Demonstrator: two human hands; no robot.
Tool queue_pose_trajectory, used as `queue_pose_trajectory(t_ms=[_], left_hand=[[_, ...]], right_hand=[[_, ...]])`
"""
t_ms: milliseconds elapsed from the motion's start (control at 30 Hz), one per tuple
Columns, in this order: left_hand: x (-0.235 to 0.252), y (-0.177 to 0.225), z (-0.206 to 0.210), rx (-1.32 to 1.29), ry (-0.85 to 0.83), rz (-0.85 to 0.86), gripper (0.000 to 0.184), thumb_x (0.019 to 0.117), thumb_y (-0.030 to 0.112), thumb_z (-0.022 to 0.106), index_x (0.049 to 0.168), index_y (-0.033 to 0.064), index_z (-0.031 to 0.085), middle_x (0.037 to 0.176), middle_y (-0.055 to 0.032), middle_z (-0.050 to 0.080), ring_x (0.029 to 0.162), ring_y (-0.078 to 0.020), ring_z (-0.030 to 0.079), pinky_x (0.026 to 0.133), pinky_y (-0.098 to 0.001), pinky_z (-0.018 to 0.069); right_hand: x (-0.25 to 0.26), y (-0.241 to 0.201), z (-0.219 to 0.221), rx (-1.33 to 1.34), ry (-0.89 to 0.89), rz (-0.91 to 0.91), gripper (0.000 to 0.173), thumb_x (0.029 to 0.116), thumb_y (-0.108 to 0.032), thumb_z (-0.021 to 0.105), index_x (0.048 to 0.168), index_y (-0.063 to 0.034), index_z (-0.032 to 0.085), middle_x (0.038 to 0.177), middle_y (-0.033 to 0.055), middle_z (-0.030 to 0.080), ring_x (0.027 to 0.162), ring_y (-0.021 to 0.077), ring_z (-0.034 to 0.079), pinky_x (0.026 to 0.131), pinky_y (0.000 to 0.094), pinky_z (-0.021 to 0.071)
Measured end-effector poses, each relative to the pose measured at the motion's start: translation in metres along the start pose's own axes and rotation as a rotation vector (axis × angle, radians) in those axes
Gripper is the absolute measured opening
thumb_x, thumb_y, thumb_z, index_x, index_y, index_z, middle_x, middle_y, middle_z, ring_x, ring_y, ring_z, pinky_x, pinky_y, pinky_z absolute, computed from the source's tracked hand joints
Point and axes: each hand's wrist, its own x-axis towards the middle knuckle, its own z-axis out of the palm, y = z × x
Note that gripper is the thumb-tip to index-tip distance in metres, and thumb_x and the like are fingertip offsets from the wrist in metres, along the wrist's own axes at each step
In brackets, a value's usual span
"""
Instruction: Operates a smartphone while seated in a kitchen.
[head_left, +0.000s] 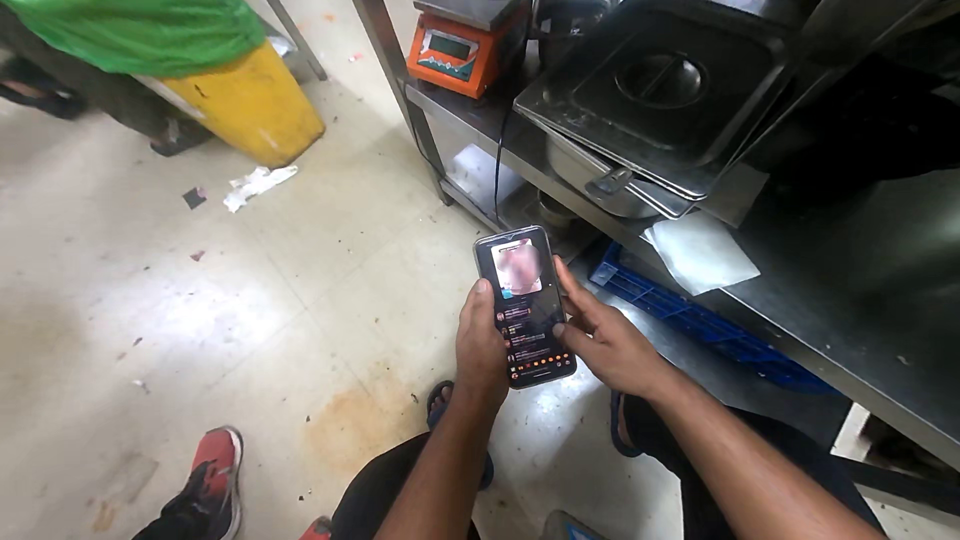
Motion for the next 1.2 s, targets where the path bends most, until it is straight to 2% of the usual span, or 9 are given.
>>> queue_pose_trajectory(t_ms=[133, 233, 400, 600, 1033, 1200], left_hand=[[-0.0004, 0.0006, 0.0002, 0.000, 0.005, -0.008, 0.055, 0.1091, 0.054, 0.020, 0.129, 0.0218, 0.060, 0.108, -0.0037, 0.072, 0.090, -0.0135, 0.071, 0.075, -0.0363, 0.0608], [-0.0002, 0.0015, 0.0014, -0.007, 0.012, 0.002, 0.054, 0.1094, 0.052, 0.020, 0.126, 0.0208, 0.061, 0.104, -0.0031, 0.072, 0.088, -0.0125, 0.072, 0.074, -0.0348, 0.0612], [-0.0007, 0.0016, 0.0010, -0.009, 0.011, -0.002, 0.054, 0.1093, 0.053, 0.020, 0.125, 0.0209, 0.060, 0.103, -0.0029, 0.072, 0.086, -0.0118, 0.071, 0.072, -0.0333, 0.0609], [-0.0014, 0.0021, 0.0005, 0.011, 0.023, -0.015, 0.053, 0.1088, 0.054, 0.021, 0.126, 0.0224, 0.060, 0.101, -0.0031, 0.072, 0.084, -0.0119, 0.071, 0.070, -0.0338, 0.0608], [-0.0008, 0.0025, 0.0012, 0.005, 0.025, -0.017, 0.053, 0.1094, 0.053, 0.020, 0.125, 0.0212, 0.060, 0.101, -0.0034, 0.072, 0.084, -0.0119, 0.071, 0.070, -0.0333, 0.0607], [-0.0001, 0.0013, 0.0005, -0.005, 0.015, -0.018, 0.054, 0.1088, 0.055, 0.021, 0.129, 0.0219, 0.059, 0.104, -0.0033, 0.072, 0.087, -0.0121, 0.071, 0.073, -0.0337, 0.0609]], right_hand=[[-0.0007, 0.0001, 0.0002, 0.029, -0.005, -0.003, 0.081, 0.0974, -0.013, 0.059, 0.166, -0.0217, 0.015, 0.119, 0.0020, 0.070, 0.076, 0.0087, 0.067, 0.071, 0.0287, 0.0584], [-0.0013, -0.0008, 0.0005, 0.044, -0.027, 0.005, 0.091, 0.0912, -0.010, 0.063, 0.166, -0.0212, 0.012, 0.105, 0.0012, 0.072, 0.076, 0.0077, 0.068, 0.071, 0.0274, 0.0593], [-0.0013, -0.0006, 0.0007, 0.056, -0.061, 0.011, 0.097, 0.0886, -0.006, 0.064, 0.166, -0.0217, 0.008, 0.104, 0.0002, 0.073, 0.080, 0.0076, 0.070, 0.075, 0.0277, 0.0601], [-0.0013, -0.0014, 0.0008, 0.038, -0.063, 0.009, 0.097, 0.0882, -0.006, 0.063, 0.166, -0.0210, 0.007, 0.101, 0.0017, 0.073, 0.075, 0.0075, 0.068, 0.072, 0.0277, 0.0595], [-0.0014, -0.0004, 0.0008, 0.047, -0.066, 0.005, 0.097, 0.0878, -0.006, 0.063, 0.166, -0.0205, 0.007, 0.104, 0.0009, 0.073, 0.078, 0.0074, 0.069, 0.073, 0.0272, 0.0597], [-0.0012, -0.0004, 0.0003, 0.053, -0.070, 0.005, 0.098, 0.0876, -0.006, 0.063, 0.166, -0.0203, 0.006, 0.102, 0.0015, 0.073, 0.077, 0.0077, 0.069, 0.073, 0.0274, 0.0595]])
